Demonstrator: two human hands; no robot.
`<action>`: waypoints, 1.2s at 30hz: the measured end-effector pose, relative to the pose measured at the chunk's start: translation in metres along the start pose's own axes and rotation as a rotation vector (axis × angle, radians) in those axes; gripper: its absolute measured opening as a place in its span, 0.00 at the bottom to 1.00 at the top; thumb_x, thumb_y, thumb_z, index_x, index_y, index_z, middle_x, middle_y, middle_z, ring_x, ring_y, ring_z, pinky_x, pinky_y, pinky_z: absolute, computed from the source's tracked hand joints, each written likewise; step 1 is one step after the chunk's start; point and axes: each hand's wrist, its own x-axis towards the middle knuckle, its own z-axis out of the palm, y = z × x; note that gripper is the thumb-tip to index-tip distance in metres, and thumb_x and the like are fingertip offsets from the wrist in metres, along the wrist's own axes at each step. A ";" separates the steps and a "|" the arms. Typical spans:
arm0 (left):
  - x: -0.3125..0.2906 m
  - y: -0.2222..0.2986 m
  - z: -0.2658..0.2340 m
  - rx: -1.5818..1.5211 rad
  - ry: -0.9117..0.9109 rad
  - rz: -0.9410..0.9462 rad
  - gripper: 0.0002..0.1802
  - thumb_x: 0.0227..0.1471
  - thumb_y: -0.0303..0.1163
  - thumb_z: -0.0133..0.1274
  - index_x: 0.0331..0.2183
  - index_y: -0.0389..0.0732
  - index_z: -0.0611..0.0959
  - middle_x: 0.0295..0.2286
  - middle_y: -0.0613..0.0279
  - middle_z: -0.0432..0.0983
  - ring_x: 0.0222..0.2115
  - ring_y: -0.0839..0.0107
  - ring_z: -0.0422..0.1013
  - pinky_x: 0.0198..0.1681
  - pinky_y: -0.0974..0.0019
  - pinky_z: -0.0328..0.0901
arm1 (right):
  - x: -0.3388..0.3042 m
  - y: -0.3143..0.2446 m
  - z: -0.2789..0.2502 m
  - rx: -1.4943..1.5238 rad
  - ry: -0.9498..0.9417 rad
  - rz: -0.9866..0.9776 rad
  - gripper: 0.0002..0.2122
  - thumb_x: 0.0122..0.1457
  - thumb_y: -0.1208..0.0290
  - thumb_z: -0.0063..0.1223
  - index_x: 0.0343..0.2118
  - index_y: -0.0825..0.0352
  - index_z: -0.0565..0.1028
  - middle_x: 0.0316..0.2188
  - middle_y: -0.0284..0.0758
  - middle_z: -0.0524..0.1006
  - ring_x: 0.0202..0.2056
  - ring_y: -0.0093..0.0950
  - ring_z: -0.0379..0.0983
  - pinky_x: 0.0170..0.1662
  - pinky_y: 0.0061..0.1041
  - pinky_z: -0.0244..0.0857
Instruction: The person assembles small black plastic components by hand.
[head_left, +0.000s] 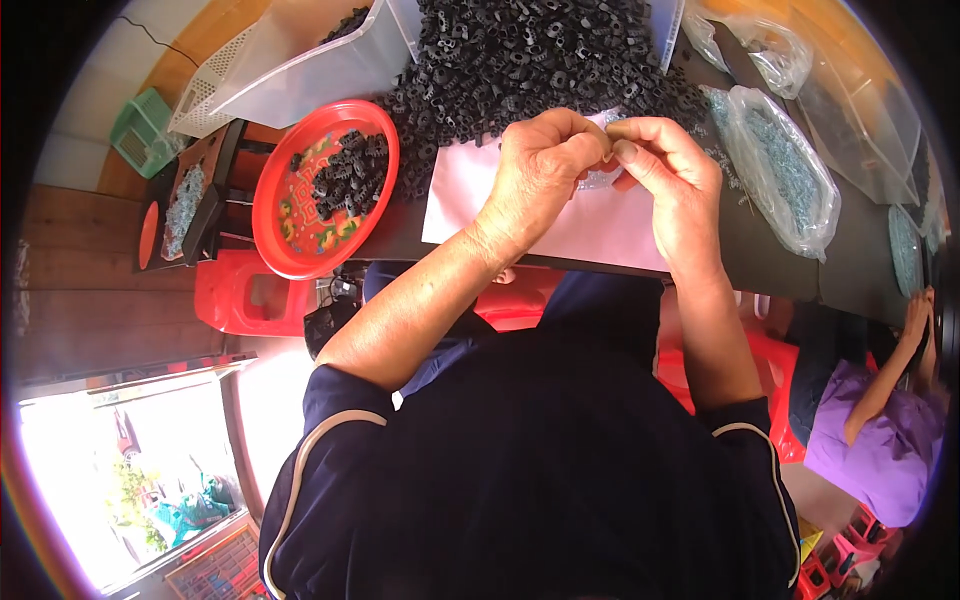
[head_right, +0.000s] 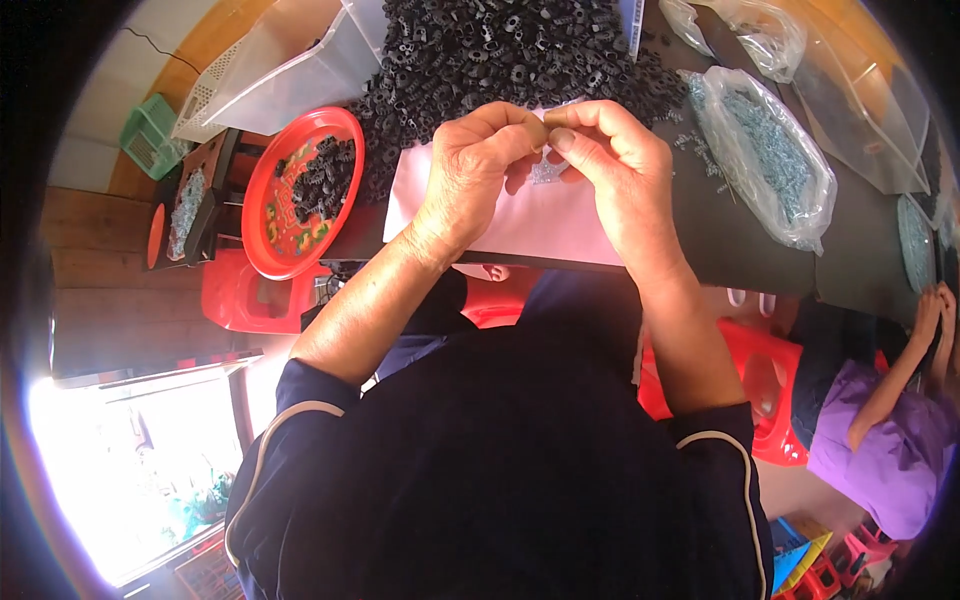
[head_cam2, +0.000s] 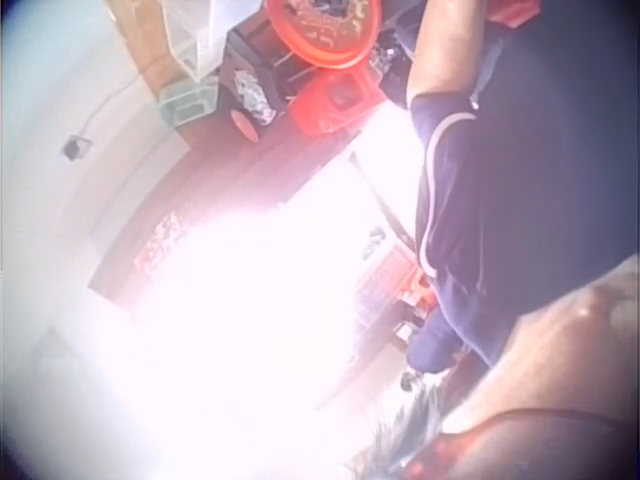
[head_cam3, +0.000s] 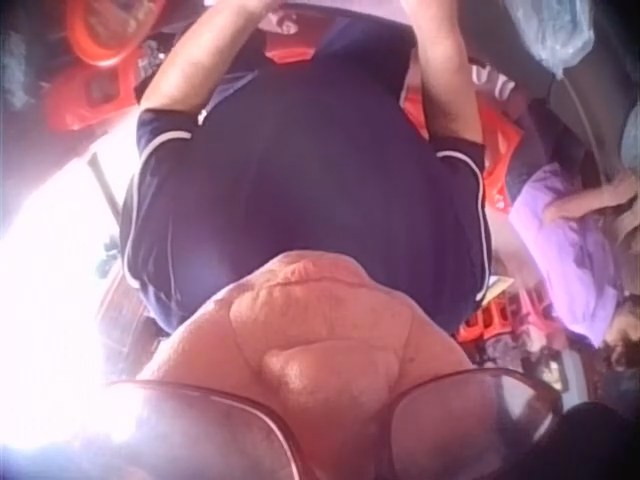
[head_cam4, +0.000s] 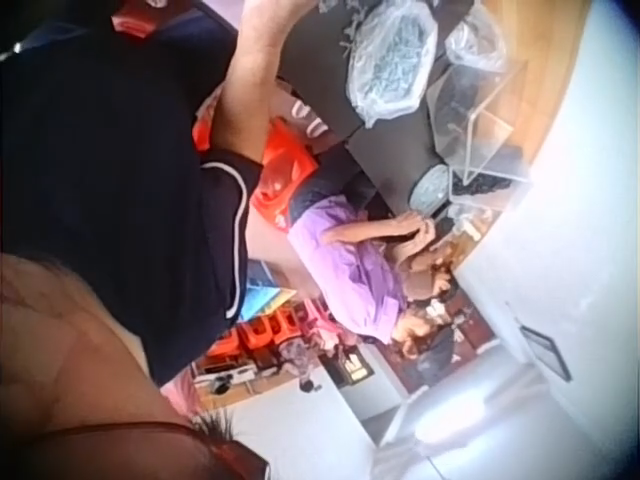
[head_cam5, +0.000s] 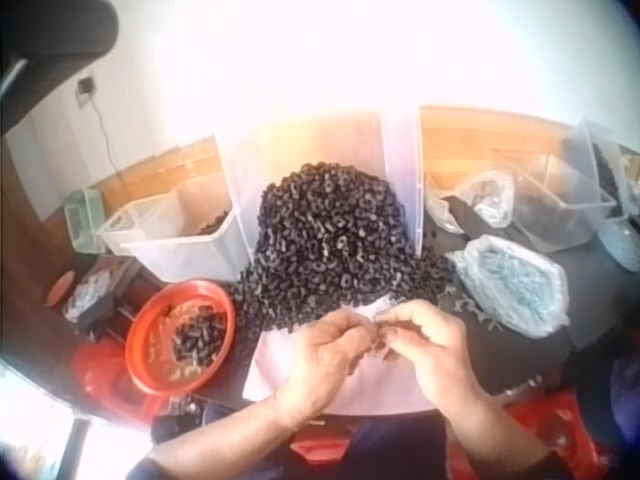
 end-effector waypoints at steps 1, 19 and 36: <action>0.009 -0.008 -0.005 0.125 0.027 0.191 0.08 0.51 0.27 0.51 0.29 0.32 0.81 0.21 0.65 0.74 0.20 0.78 0.65 0.24 0.74 0.62 | 0.003 0.001 0.000 -0.018 0.020 -0.003 0.07 0.60 0.75 0.54 0.40 0.69 0.78 0.31 0.32 0.79 0.31 0.19 0.74 0.32 0.17 0.67; 0.112 -0.005 -0.054 1.346 0.347 0.868 0.07 0.39 0.30 0.58 0.26 0.41 0.81 0.27 0.59 0.74 0.33 0.60 0.72 0.34 0.59 0.70 | 0.011 0.006 -0.007 0.007 0.099 0.058 0.06 0.60 0.73 0.54 0.38 0.67 0.78 0.28 0.29 0.77 0.27 0.17 0.71 0.29 0.16 0.62; -0.033 -0.010 -0.052 -0.128 0.074 -0.005 0.11 0.48 0.18 0.58 0.38 0.27 0.79 0.25 0.58 0.77 0.20 0.75 0.70 0.22 0.74 0.65 | 0.012 0.003 0.050 -0.156 -0.099 -0.038 0.05 0.58 0.74 0.56 0.34 0.68 0.79 0.23 0.28 0.77 0.26 0.14 0.70 0.29 0.14 0.62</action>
